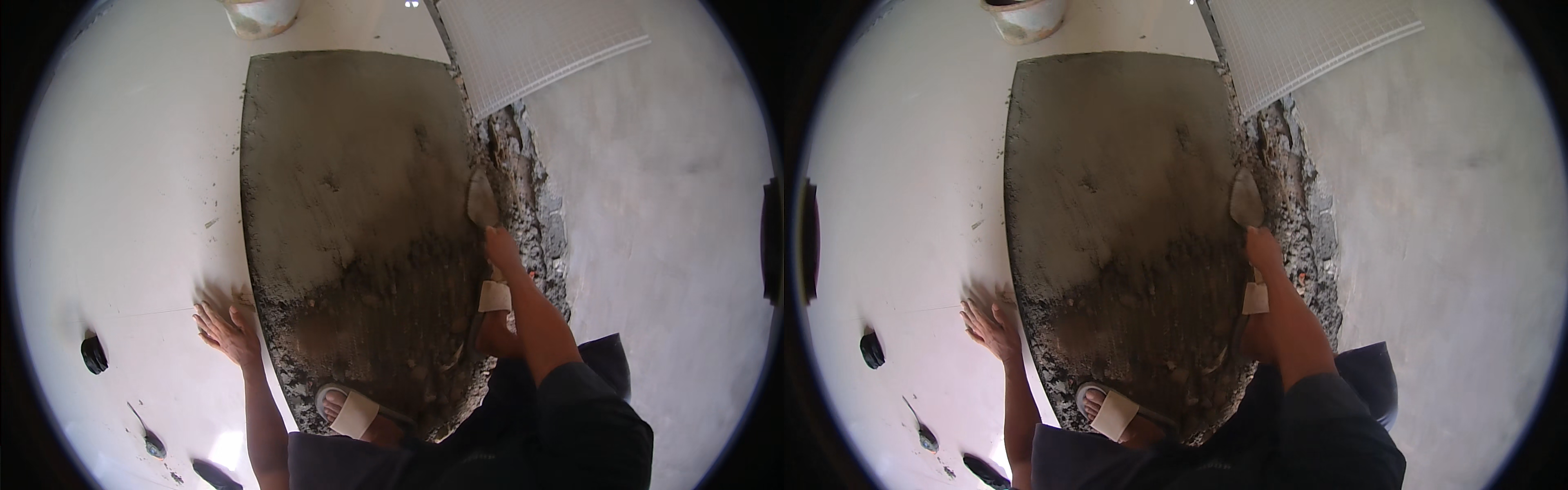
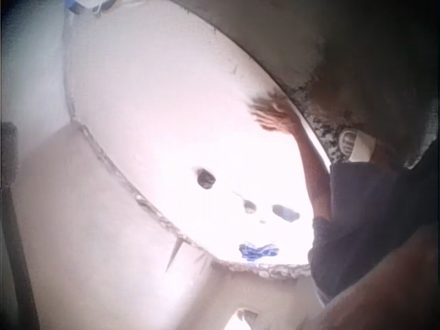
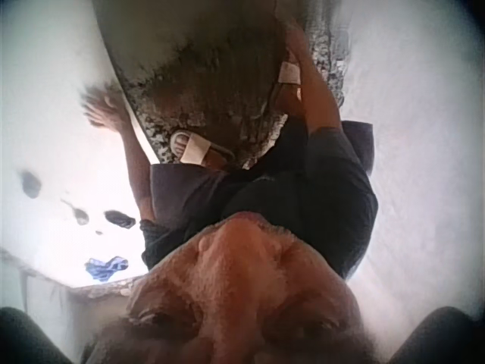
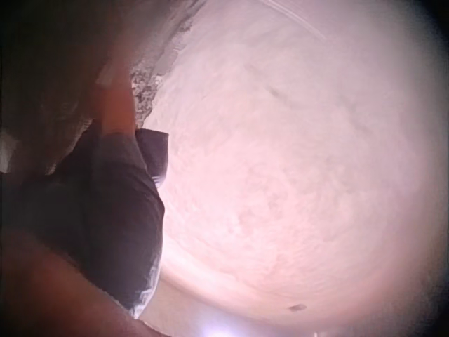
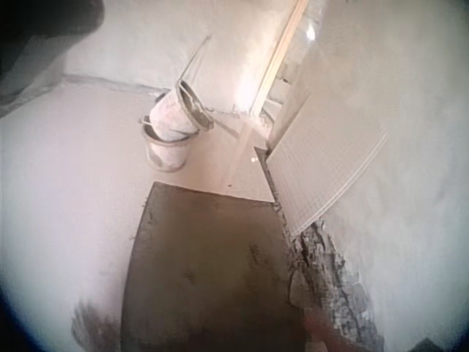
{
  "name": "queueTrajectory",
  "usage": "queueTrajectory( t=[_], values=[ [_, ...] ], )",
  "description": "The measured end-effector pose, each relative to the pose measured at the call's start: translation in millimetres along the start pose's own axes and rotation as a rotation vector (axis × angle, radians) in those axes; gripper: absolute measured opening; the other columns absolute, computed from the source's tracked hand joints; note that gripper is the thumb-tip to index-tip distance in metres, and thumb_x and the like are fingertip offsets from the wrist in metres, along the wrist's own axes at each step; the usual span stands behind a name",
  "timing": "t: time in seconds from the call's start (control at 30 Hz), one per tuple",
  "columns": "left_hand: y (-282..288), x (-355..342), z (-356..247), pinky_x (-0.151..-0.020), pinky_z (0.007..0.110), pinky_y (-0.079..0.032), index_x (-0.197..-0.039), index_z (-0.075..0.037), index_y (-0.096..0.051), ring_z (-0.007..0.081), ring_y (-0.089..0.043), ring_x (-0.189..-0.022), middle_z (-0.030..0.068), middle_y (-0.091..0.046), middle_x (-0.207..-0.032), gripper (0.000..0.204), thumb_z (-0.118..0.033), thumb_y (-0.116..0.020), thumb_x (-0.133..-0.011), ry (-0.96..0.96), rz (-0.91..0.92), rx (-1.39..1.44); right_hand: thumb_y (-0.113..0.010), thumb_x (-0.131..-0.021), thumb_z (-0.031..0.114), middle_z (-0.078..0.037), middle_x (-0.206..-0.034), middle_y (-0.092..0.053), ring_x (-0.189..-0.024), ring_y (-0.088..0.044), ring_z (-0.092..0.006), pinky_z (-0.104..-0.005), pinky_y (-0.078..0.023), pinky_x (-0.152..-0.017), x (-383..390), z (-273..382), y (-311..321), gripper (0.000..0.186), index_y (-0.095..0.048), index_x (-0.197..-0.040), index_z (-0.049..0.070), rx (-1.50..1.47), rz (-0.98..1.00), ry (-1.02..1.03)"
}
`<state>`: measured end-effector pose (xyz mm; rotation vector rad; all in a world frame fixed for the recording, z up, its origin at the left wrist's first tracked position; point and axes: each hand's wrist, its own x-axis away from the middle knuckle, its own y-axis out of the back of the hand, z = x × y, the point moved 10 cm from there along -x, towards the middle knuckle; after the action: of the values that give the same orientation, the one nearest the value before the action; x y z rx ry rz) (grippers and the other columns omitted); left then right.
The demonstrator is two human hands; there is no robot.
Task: The person scoops cement from a bucket and spreads it onto the floor using a trowel. They repeatedly smooth the cement over a section of the floor, preparing the surface for tiling.
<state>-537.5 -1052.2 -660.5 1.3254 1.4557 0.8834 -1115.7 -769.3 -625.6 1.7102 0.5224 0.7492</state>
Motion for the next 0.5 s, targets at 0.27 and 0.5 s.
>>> queueTrajectory(
  t=[0.27,0.5],
  values=[
    [4,0,-4,-0.114,0.048,-0.005,-0.145,-0.002,-0.022,0.0314,-0.013,-0.142,0.0148,-0.02,-0.152,0.065,-0.045,-0.035,-0.096,-0.038,0.028,0.008,-0.05,-0.092,0.04,-0.01,-0.07,-0.053,-0.055,-0.056,-0.0243,-0.0387,-0.048,-0.048,-76,78,23,0.04,-0.054,-0.102,0.001,-1.351,0.037,-0.591],
    [9,-1,-17,-0.114,0.049,-0.005,-0.144,-0.002,-0.023,0.0321,-0.014,-0.141,0.0164,-0.022,-0.151,0.064,-0.044,-0.035,-0.097,-0.084,0.069,0.109,-0.041,-0.095,0.043,-0.023,-0.104,-0.06,-0.071,-0.064,-0.0277,-0.0406,-0.049,-0.072,-14,275,22,0.058,-0.048,-0.12,-0.008,-0.89,0.584,-0.029]
  ],
)
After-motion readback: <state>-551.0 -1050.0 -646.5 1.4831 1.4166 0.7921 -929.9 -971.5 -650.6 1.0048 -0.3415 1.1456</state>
